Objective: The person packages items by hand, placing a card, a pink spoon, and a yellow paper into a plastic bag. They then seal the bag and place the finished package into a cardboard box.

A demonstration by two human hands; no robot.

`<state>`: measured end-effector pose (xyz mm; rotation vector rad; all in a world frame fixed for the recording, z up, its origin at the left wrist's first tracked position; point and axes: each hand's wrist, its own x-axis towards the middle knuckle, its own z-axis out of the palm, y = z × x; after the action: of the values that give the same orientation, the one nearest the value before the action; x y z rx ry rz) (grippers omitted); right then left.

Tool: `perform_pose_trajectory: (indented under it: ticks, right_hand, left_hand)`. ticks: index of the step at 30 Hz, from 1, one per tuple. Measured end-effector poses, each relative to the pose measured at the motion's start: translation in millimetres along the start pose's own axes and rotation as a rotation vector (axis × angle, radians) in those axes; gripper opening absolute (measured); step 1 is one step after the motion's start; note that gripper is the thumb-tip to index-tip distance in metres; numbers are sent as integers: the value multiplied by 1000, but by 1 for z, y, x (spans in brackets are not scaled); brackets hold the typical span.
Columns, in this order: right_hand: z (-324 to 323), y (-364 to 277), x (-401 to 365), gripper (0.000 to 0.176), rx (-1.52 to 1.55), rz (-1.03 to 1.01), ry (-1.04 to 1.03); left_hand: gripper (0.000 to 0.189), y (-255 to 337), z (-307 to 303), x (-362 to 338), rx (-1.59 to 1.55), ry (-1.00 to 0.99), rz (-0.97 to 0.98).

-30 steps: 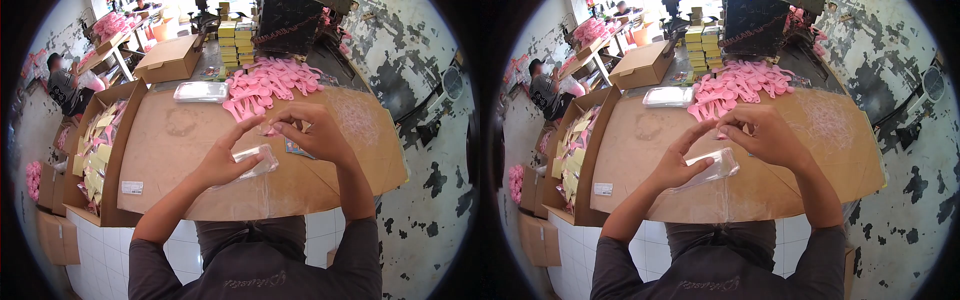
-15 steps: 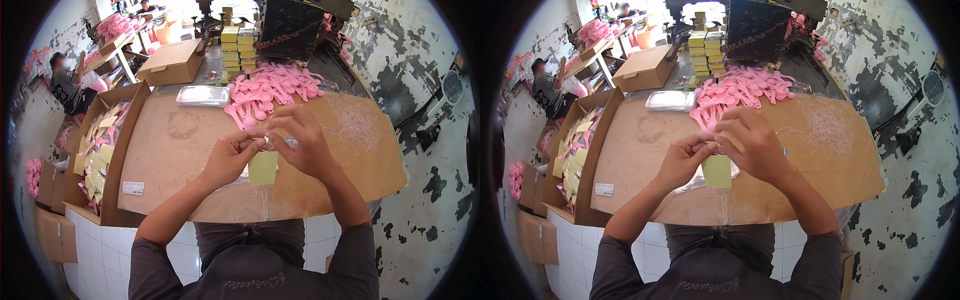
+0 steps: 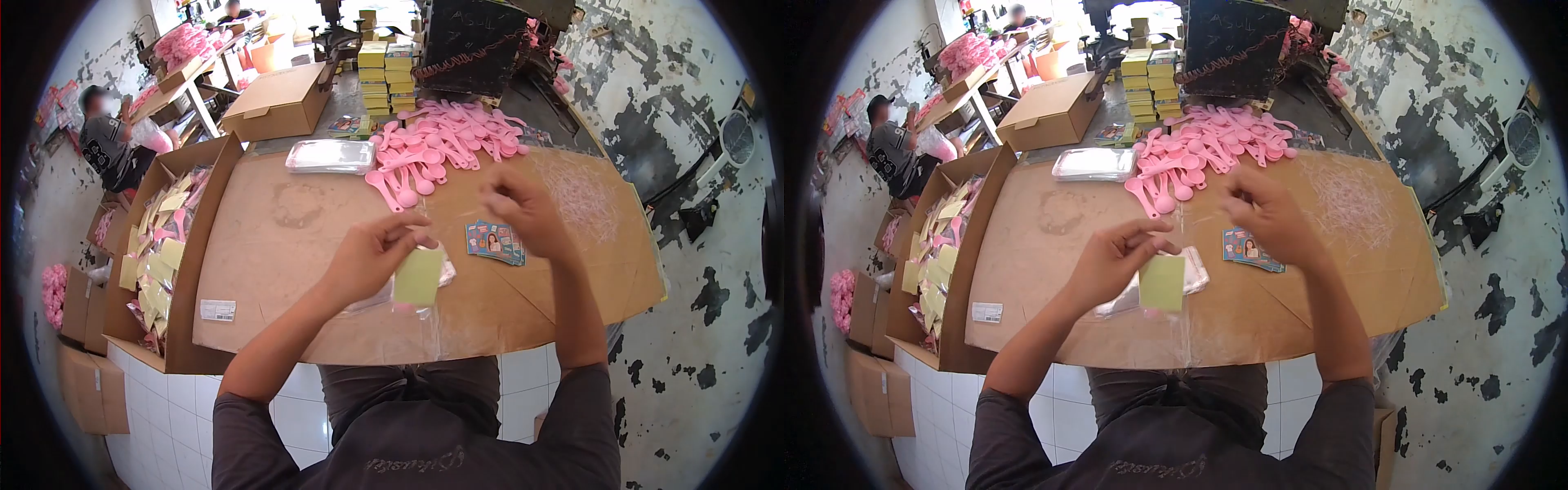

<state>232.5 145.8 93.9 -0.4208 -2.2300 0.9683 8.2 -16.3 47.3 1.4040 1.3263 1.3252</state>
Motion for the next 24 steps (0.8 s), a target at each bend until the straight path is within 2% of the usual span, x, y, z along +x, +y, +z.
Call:
perform_pose_trajectory:
  ticks: [2, 4, 5, 6, 9, 10, 11, 13, 15, 17, 19, 22, 24]
  right_hand:
    - [-55, 1, -17, 12, 382, 342, -323]
    - [-103, 45, -40, 9, 548, 354, -272]
    - [-121, 60, -40, 8, 415, 402, -109]
    - [-134, 74, -42, 16, 277, 447, 51]
    - [-152, 146, -80, 40, -980, 453, 348]
    - [-149, 146, -84, 48, -1399, 423, 438]
    - [-149, 145, -86, 49, -1327, 369, 426]
    - [-115, 97, -69, 52, -1174, 277, 396]
    - [-82, 81, -51, 49, -872, 36, 306]
    - [-33, 48, -33, 43, -334, 236, 72]
    - [11, 25, -26, 41, -71, 150, -170]
    - [54, -3, -16, 35, 143, 159, -294]
    - [66, 12, -12, 33, 352, 210, -301]
  left_hand:
    - [30, -12, -13, 5, -136, -5, -25]
    - [31, -21, -20, 8, -162, 42, -36]
    - [31, -24, -21, 9, -176, 65, -42]
    - [32, -25, -20, 9, -215, 46, -9]
    - [32, -27, -14, 7, -180, 45, -24]
    - [32, -29, -13, 7, -188, 49, -28]
    - [32, -30, -12, 7, -196, 58, -29]
    - [32, -32, -8, 6, -219, 78, -23]
    - [31, -28, -4, 7, -243, 97, 4]
    - [30, -27, 2, 5, -241, 129, 20]
    - [30, -29, 4, 2, -239, 151, 47]
    - [31, -39, 3, 1, -262, 168, 72]
    - [32, -39, 2, 1, -298, 178, 57]
